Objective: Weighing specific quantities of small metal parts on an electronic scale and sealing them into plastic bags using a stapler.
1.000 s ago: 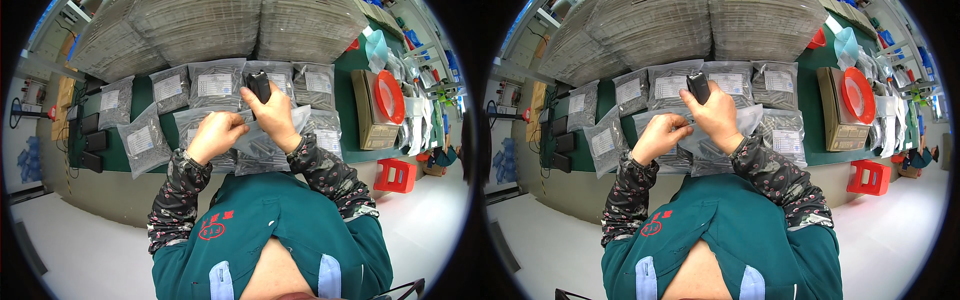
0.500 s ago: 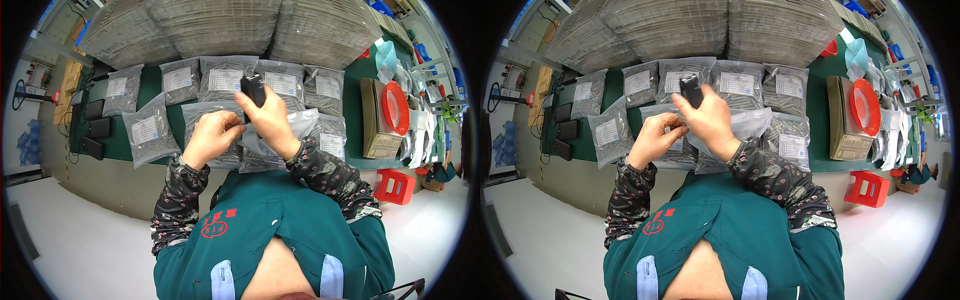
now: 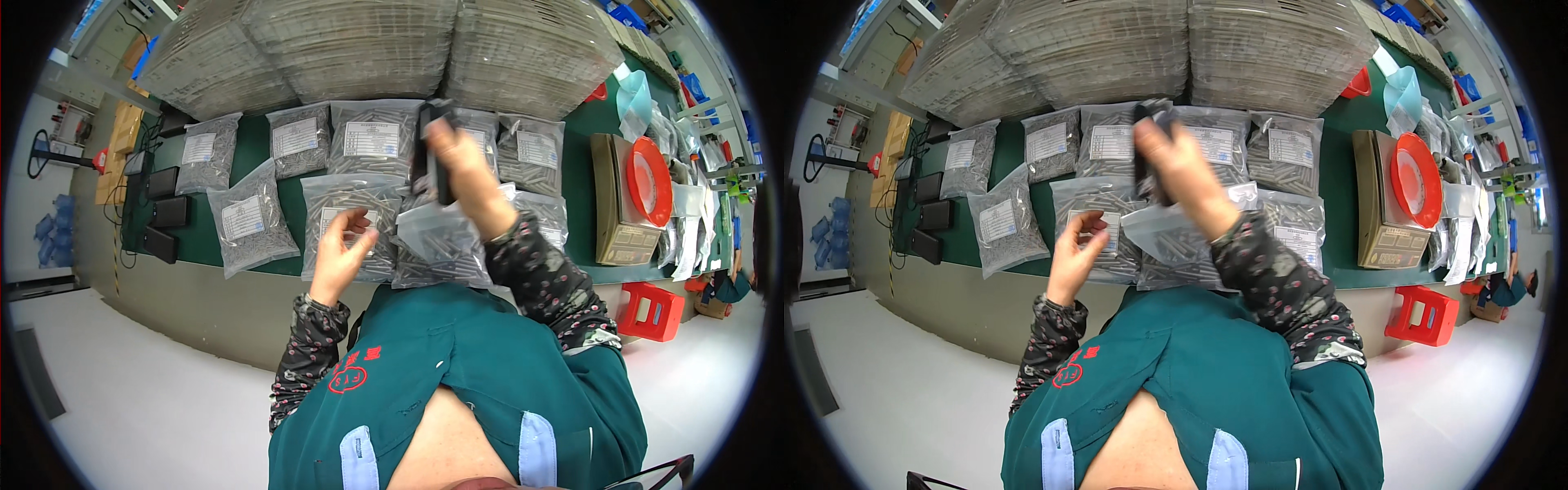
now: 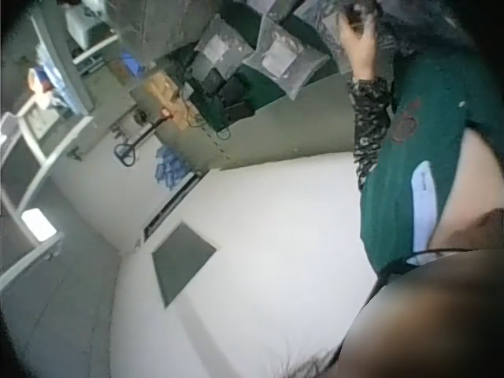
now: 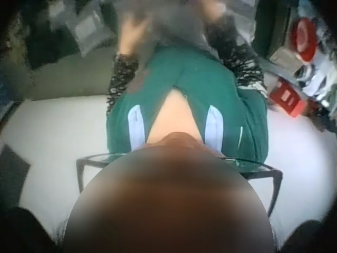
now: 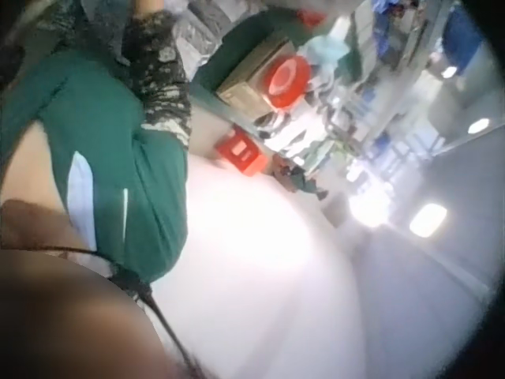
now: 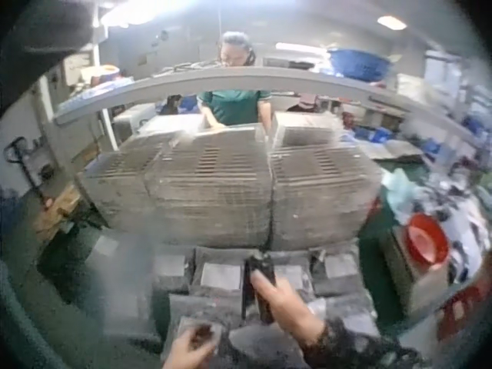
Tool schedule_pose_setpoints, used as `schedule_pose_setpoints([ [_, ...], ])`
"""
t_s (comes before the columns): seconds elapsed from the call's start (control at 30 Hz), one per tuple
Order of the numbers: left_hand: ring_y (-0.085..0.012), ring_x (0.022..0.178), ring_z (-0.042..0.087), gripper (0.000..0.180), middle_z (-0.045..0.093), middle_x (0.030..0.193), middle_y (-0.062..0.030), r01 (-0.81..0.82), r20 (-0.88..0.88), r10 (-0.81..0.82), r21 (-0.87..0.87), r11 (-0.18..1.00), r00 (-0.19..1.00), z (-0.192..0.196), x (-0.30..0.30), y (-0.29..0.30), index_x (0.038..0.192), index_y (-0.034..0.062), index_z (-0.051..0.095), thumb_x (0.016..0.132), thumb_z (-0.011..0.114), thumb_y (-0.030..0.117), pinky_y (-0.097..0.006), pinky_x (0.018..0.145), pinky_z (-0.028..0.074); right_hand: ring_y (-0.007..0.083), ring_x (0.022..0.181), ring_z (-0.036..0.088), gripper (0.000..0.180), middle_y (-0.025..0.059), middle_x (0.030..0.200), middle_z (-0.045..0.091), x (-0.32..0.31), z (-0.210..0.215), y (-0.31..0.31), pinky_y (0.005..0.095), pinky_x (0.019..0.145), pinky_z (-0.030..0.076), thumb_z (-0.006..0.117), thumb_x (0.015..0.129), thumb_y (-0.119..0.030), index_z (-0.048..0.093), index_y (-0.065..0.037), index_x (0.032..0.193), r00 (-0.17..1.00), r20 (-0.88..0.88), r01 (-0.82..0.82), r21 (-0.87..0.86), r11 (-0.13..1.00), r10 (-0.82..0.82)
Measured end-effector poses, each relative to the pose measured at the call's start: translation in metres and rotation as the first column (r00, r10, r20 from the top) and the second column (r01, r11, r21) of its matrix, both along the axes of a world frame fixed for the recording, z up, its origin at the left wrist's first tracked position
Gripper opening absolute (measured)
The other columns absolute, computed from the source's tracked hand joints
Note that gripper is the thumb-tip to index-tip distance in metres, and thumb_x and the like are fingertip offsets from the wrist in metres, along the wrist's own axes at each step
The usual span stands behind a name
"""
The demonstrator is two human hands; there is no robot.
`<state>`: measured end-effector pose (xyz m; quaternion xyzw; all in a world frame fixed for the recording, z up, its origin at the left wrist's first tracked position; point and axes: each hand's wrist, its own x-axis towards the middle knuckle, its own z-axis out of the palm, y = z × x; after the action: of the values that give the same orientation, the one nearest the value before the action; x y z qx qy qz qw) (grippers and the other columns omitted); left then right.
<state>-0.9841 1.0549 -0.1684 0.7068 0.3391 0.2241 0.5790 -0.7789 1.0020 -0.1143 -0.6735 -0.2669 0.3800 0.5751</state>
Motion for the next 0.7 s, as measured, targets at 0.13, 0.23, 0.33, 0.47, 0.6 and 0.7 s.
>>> schedule_pose_setpoints([
  [0.13, -0.0305, 0.107, 0.043, 0.072, 0.045, 0.115, -0.0177, 0.114, -0.108, -0.095, 0.193, 0.974, 0.990, -0.020, 0.001, -0.027, 0.118, 0.0005, 0.040, 0.057, 0.073, 0.022, -0.036, 0.091, 0.034, 0.0265, 0.098, 0.050, 0.059, 0.0214, 0.105, 0.052, 0.073, 0.010, -0.045, 0.0305, 0.081, 0.038, 0.057, 0.076, -0.040, 0.042, 0.007, 0.110, 0.890, 0.412, 0.163, 0.113, 0.980, -0.195],
  [0.23, -0.0342, 0.118, 0.032, 0.082, 0.036, 0.123, -0.0207, 0.215, -0.116, -0.193, 0.228, 0.950, 0.974, -0.023, 0.017, -0.035, 0.121, -0.0002, 0.034, 0.053, 0.075, 0.019, -0.038, 0.097, 0.027, 0.0322, 0.080, 0.052, 0.038, 0.0127, 0.084, 0.056, 0.108, -0.027, -0.099, 0.0409, 0.066, 0.040, 0.061, 0.071, -0.033, 0.048, -0.003, 0.090, 0.318, 0.947, 0.367, -0.165, 0.915, 0.043],
  [0.33, -0.0342, 0.125, 0.020, 0.090, 0.027, 0.130, -0.0215, 0.237, -0.066, -0.228, 0.220, 0.946, 0.971, -0.032, 0.030, -0.041, 0.124, 0.0005, 0.031, 0.048, 0.078, 0.015, -0.038, 0.101, 0.020, 0.0285, 0.089, 0.051, 0.037, 0.0106, 0.088, 0.055, 0.111, -0.049, -0.137, 0.0411, 0.073, 0.038, 0.064, 0.066, -0.029, 0.049, -0.006, 0.091, 0.272, 0.910, 0.417, -0.403, 0.814, 0.312],
  [0.47, -0.0304, 0.121, 0.029, 0.091, 0.035, 0.126, -0.0178, 0.413, -0.223, -0.391, 0.058, 0.909, 0.893, -0.054, 0.043, -0.038, 0.124, -0.0005, 0.030, 0.048, 0.079, 0.014, -0.036, 0.100, 0.023, 0.0294, 0.099, 0.044, 0.048, 0.0115, 0.101, 0.049, 0.102, -0.064, -0.158, 0.0410, 0.085, 0.033, 0.069, 0.059, -0.024, 0.049, -0.005, 0.099, 0.280, 0.890, 0.332, -0.442, 0.833, 0.360],
  [0.6, -0.0247, 0.113, 0.040, 0.091, 0.044, 0.119, -0.0135, 0.244, 0.000, -0.245, 0.084, 0.966, 0.970, -0.054, 0.048, -0.049, 0.123, -0.0011, 0.032, 0.046, 0.080, 0.012, -0.034, 0.097, 0.029, 0.0348, 0.111, 0.035, 0.081, 0.0167, 0.118, 0.039, 0.076, -0.063, -0.150, 0.0406, 0.094, 0.030, 0.076, 0.044, -0.020, 0.041, -0.003, 0.116, 0.420, 0.838, -0.178, -0.301, 0.937, 0.348],
  [0.7, -0.0249, 0.112, 0.040, 0.089, 0.046, 0.116, -0.0135, 0.229, -0.050, -0.227, 0.019, 0.973, 0.973, -0.075, 0.043, -0.053, 0.121, -0.0007, 0.034, 0.047, 0.080, 0.013, -0.034, 0.096, 0.029, 0.0359, 0.115, 0.032, 0.093, 0.0188, 0.124, 0.035, 0.049, -0.066, -0.126, 0.0377, 0.098, 0.025, 0.080, 0.043, -0.022, 0.034, -0.001, 0.121, 0.625, 0.594, -0.498, -0.196, 0.845, 0.506],
])
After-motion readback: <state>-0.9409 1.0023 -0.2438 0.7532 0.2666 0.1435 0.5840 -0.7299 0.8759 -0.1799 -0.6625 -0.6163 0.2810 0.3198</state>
